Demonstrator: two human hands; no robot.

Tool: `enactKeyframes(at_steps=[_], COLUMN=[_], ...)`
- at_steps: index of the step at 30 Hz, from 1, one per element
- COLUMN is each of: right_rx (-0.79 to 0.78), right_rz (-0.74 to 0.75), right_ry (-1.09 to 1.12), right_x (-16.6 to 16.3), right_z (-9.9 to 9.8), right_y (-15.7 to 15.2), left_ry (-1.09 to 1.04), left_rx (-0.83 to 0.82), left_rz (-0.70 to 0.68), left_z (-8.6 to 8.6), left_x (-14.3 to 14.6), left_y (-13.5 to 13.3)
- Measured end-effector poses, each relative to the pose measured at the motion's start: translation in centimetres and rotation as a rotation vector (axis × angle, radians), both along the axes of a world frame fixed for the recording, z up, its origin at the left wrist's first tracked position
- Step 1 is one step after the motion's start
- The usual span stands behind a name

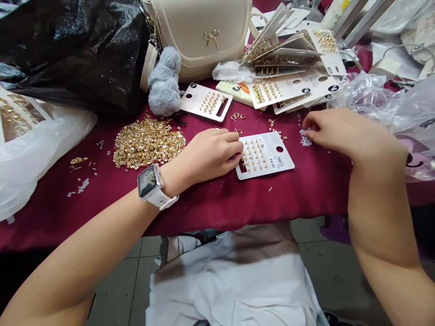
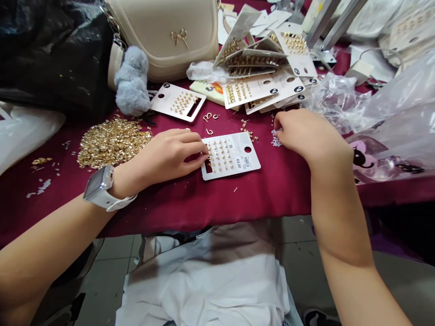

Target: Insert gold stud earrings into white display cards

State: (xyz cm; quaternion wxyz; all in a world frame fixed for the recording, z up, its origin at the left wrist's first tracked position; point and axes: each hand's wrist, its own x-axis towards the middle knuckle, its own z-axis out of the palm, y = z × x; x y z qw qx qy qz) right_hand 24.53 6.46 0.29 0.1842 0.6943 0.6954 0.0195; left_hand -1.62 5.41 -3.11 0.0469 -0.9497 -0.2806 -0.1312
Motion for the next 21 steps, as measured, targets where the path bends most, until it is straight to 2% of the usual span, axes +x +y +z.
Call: enactKeyframes(at_steps=[9,16,21], right_rx=[0.019,0.042,0.064], right_rz=[-0.007,-0.093,-0.094], right_ry=[-0.011,-0.044,-0.037], right_x=[-0.6,-1.7,-1.8], right_z=[-0.1,0.4,0.3], right_y=[-0.2,-0.7,-0.7], left_ry=[0.021,0.052,0.046], left_rx=[0.053,0.143,0.205], left_rz=[-0.01,-0.021,-0.022], left_z=[0.1,0.4,0.5], left_x=[-0.2,-0.3,-0.4], left_y=[-0.1,-0.4,-0.3])
